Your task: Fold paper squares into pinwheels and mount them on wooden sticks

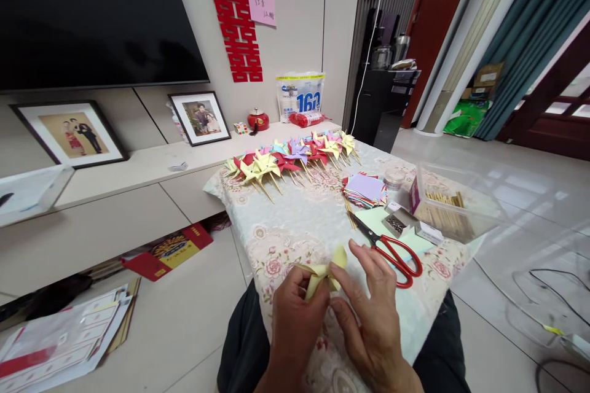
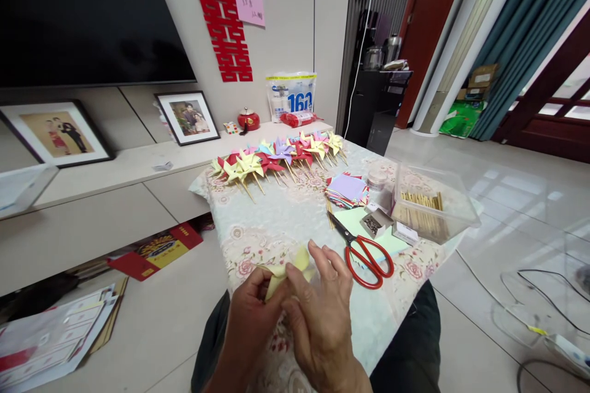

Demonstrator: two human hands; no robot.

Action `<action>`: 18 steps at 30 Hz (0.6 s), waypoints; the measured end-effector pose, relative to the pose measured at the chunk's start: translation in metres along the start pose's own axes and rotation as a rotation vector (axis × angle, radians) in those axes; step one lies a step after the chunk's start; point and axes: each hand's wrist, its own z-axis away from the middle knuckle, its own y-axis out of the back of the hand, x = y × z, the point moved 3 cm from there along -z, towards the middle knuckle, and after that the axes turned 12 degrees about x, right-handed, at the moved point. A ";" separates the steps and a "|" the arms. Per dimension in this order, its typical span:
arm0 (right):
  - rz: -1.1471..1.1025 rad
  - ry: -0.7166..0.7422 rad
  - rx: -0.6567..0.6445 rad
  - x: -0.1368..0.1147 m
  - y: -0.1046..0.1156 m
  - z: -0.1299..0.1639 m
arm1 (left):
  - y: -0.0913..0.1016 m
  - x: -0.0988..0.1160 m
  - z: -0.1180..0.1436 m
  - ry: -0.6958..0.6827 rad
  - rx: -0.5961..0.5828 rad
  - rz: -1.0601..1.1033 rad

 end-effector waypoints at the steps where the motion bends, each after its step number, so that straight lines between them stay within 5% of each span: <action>1: 0.008 0.005 -0.016 -0.001 -0.002 0.000 | -0.001 -0.001 0.001 0.005 -0.002 -0.004; 6: -0.002 0.007 -0.054 -0.002 -0.005 0.002 | -0.001 -0.003 0.002 0.053 -0.003 0.037; 10: -0.048 -0.082 0.038 0.004 0.003 0.003 | -0.002 -0.002 -0.002 0.217 -0.091 0.250; 13: -0.097 -0.305 0.106 0.014 0.003 0.010 | -0.003 -0.003 -0.007 0.286 -0.163 0.428; 18: -0.413 -0.746 0.117 0.031 -0.017 0.028 | 0.004 -0.025 -0.014 0.139 -0.031 0.309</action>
